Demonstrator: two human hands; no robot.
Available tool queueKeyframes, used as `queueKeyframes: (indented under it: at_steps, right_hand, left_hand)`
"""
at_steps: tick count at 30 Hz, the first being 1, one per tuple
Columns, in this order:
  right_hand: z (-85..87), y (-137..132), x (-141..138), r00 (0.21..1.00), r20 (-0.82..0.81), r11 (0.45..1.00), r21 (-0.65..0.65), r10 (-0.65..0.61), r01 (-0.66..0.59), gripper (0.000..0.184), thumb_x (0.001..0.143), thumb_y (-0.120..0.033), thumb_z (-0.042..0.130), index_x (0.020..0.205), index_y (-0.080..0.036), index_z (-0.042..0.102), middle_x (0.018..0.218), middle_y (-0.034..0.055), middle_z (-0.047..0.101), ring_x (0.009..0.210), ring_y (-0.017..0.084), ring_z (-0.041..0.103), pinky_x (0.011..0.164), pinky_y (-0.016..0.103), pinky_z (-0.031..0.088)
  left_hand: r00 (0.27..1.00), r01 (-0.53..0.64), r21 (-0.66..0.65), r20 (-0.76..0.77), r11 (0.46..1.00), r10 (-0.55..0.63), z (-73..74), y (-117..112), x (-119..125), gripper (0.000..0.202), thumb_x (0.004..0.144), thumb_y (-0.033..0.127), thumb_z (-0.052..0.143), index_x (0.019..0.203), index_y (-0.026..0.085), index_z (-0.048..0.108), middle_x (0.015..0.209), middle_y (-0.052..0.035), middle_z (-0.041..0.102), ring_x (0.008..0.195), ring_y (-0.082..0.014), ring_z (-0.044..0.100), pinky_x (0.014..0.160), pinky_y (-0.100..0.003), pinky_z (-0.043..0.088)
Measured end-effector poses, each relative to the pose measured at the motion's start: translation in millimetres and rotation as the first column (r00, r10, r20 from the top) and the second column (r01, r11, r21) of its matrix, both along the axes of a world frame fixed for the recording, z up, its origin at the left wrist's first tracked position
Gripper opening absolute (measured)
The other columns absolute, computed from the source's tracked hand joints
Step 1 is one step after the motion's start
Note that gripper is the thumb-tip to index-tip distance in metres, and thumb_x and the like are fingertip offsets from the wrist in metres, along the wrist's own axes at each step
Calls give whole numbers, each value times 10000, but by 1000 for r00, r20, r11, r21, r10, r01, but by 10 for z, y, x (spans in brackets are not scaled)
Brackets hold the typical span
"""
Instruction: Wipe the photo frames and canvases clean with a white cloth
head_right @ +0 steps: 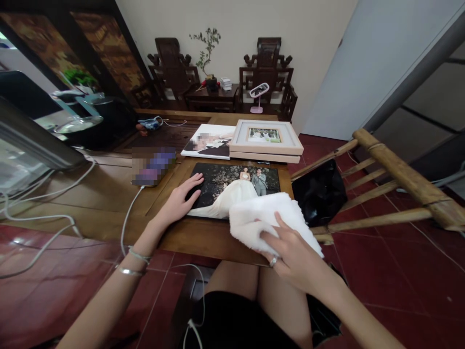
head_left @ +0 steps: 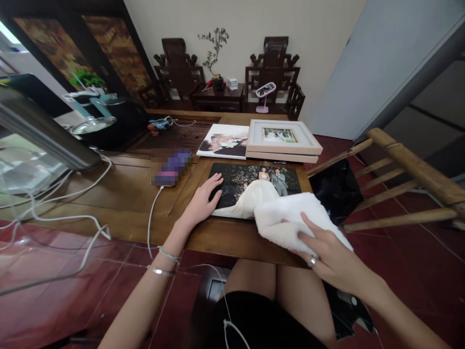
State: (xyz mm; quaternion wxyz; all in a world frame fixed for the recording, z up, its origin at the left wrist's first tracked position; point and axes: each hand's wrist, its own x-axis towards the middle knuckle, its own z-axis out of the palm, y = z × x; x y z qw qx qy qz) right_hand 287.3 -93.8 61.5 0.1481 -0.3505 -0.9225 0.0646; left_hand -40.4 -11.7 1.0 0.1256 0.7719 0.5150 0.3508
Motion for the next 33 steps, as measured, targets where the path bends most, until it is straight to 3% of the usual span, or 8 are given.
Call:
queueKeyframes:
  at_steps: [3,8,12,15,21,27,30,33]
  right_hand:
    - [26,232,-37,998,13,997,-45,-59,59,253,939,-264,405,989,-195,643,986,110,712,983,289,649,860,393,475]
    - [123,954,-270,990,27,984,-106,-142,144,322,964,-361,388,937,-167,643,954,119,702,881,267,640,780,329,440]
    - [129,1457,-502,978,-10,977,-59,-207,206,303,960,-343,404,917,-168,648,936,110,709,882,265,631,760,299,405]
    - [41,1583,-623,967,-1,967,1,-255,255,302,955,-325,407,984,-150,652,996,133,707,905,283,634,763,311,403]
    - [-110,1016,-632,982,40,978,111,-185,179,299,926,-225,406,1109,-123,620,1089,158,675,943,300,624,935,441,387]
    - [-69,166,-552,1000,-9,1000,-27,-12,12,359,840,-105,431,1142,-186,608,1173,109,650,1112,281,573,1064,580,296]
    - [-9,59,-557,999,-12,994,-96,50,-51,385,819,-88,437,1146,-200,607,1201,92,642,1120,268,576,1073,576,293]
    - [35,250,-594,999,33,995,-95,5,-2,296,875,-160,445,1104,-209,626,1088,86,684,1006,270,622,992,510,392]
  left_hand:
    - [1000,2,10,9,1000,-2,-6,2,-5,384,923,290,444,1235,105,571,1400,-159,497,1342,-247,417,1129,-459,319]
    - [1000,8,5,9,1000,-8,-7,2,-17,388,924,295,450,1239,105,576,1403,-157,494,1345,-246,412,1134,-450,312]
    - [1000,12,3,15,1000,-12,0,0,-18,386,926,303,450,1239,117,578,1405,-151,494,1347,-249,408,1135,-454,307]
    - [1000,11,-4,21,1000,-11,-1,0,-15,385,926,308,448,1240,127,578,1407,-147,493,1347,-250,408,1134,-460,308]
    - [1000,9,3,24,1000,-9,-14,5,-10,395,926,298,443,1241,99,574,1402,-162,494,1348,-243,408,1135,-448,310]
    - [1000,7,-5,9,1000,-7,-9,2,-9,393,927,288,427,1252,114,562,1409,-152,489,1354,-235,400,1138,-456,306]
    - [1000,11,-13,4,1000,-11,-2,-2,-12,396,932,285,406,1274,143,544,1423,-134,477,1364,-230,384,1139,-473,298]
    - [1000,11,-31,13,999,-10,7,-7,-13,408,941,282,368,1297,156,525,1438,-121,461,1376,-224,363,1149,-474,278]
